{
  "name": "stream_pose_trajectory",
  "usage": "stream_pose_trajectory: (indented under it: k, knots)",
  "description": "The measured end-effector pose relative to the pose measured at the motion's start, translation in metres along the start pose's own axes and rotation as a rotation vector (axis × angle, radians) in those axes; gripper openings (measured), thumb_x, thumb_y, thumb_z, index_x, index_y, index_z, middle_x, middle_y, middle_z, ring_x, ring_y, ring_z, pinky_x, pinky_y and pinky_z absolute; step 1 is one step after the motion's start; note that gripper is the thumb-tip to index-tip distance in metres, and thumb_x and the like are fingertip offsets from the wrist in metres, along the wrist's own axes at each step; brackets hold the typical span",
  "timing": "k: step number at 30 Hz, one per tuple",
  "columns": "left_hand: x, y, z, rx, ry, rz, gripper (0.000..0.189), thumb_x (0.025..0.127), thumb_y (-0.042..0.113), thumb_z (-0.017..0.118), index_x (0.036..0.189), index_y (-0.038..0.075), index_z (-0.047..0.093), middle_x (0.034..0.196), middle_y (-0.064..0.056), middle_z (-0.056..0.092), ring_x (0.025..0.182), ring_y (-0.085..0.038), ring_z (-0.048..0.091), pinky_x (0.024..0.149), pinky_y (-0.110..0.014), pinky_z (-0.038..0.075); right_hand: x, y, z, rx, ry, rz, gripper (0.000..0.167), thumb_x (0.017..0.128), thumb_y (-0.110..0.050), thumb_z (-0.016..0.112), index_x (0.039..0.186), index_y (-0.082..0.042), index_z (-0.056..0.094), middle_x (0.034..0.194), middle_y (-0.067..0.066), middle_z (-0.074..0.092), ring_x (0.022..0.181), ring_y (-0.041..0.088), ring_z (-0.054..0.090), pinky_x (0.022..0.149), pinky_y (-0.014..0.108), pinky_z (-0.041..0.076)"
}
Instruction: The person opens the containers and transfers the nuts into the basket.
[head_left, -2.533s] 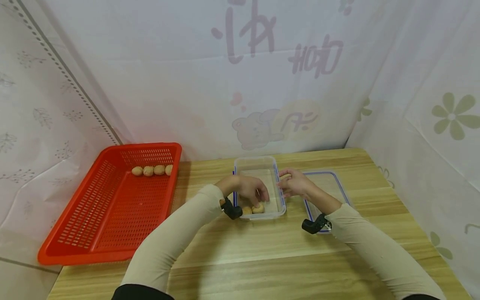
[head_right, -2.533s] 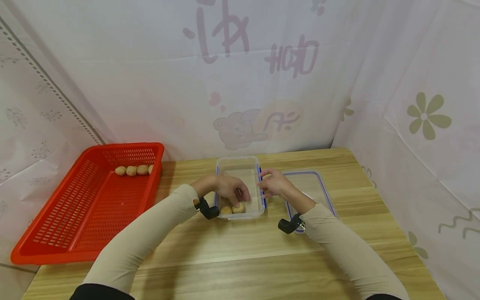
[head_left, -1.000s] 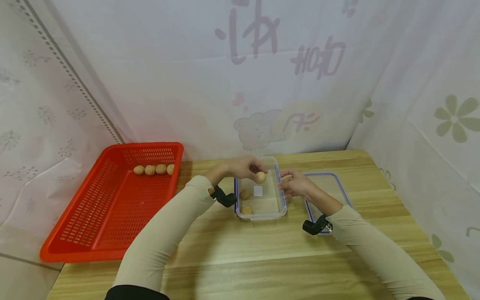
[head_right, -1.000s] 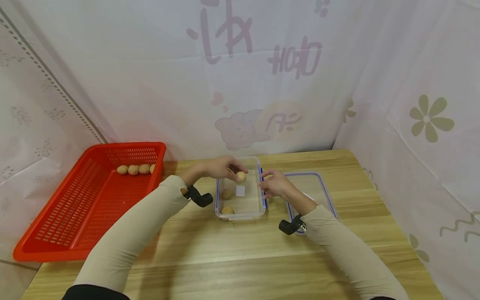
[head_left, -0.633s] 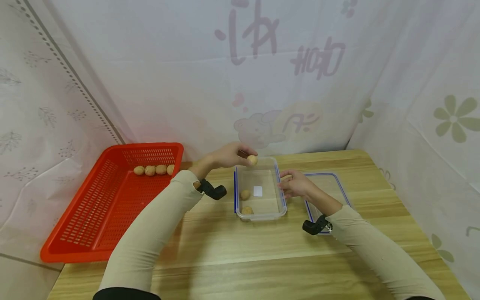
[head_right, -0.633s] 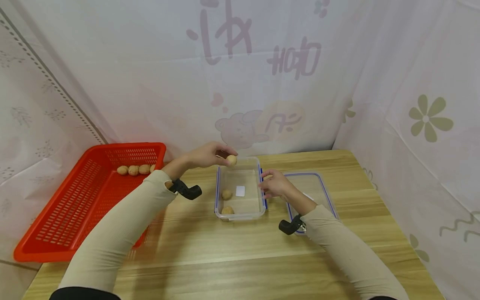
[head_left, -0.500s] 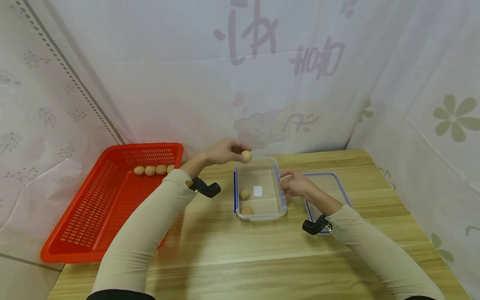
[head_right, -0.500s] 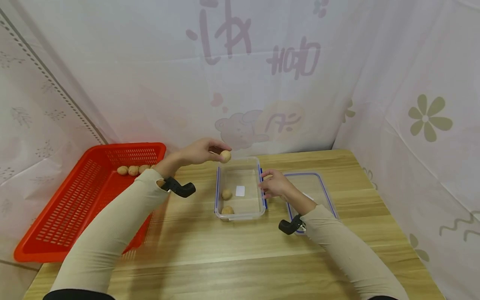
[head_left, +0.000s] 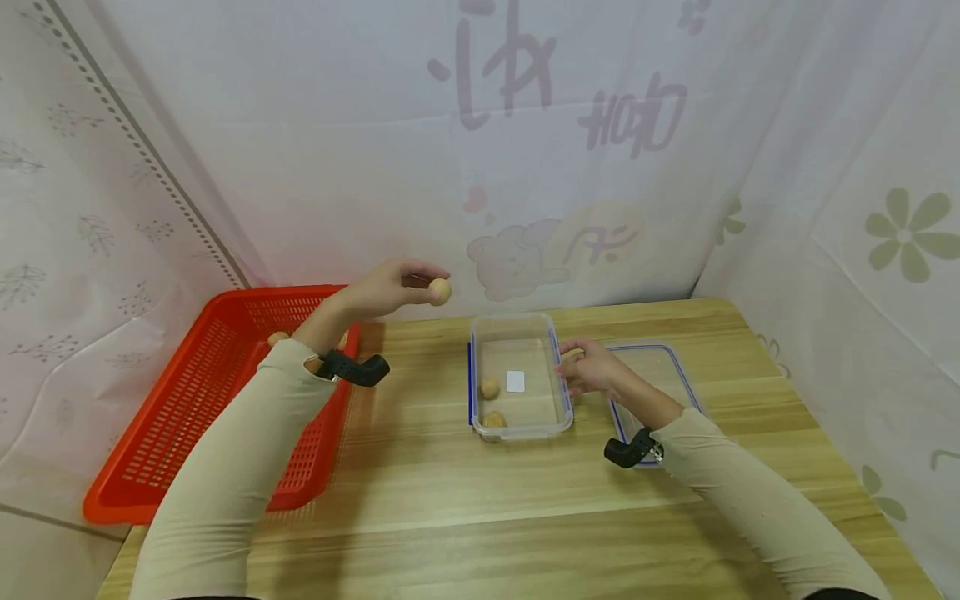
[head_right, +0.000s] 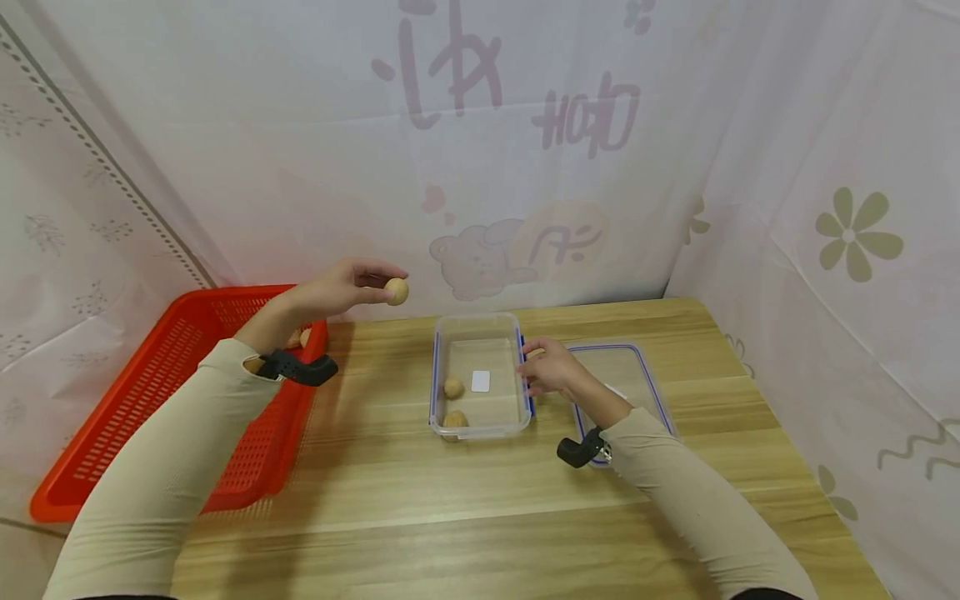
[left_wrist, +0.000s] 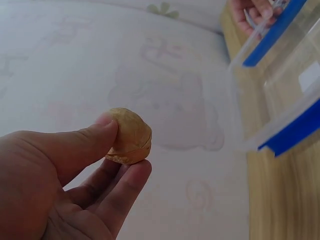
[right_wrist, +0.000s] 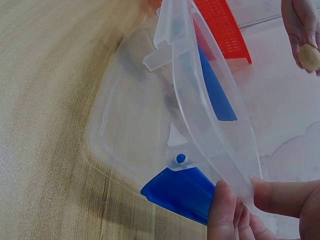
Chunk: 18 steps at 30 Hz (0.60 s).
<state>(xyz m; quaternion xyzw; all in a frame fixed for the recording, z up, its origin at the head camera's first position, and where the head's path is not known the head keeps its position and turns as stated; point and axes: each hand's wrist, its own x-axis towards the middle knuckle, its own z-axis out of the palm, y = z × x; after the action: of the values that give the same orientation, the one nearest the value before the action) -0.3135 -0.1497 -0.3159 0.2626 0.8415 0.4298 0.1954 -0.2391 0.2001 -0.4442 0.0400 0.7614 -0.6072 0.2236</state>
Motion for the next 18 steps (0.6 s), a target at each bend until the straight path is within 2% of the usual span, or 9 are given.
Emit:
stream_pose_trajectory:
  k: [9,18]
  knots:
    - [-0.031,-0.017,-0.029,-0.057,0.044,-0.056,0.049,0.105,0.015,0.060,0.149,0.001,0.048,0.149,-0.020,0.050,0.135,-0.036,0.050,0.116,-0.053,0.034,0.001,0.001,0.001,0.000,0.015,0.026,0.046,0.100,0.002,0.060,0.141,0.005,0.040,0.111,0.021,0.060,0.081,0.019,0.063,0.066,0.030,0.060]
    - [-0.065,-0.031,-0.051,-0.037,0.132,-0.129,0.053,0.102,0.023,0.065,0.149,0.004,0.049,0.151,-0.016,0.049,0.140,-0.032,0.044,0.117,-0.053,0.030,0.001,0.000,0.001,-0.003,0.014,0.024,0.046,0.100,0.002,0.060,0.141,0.006,0.040,0.107,0.018,0.061,0.080,0.019,0.064,0.069,0.032,0.061]
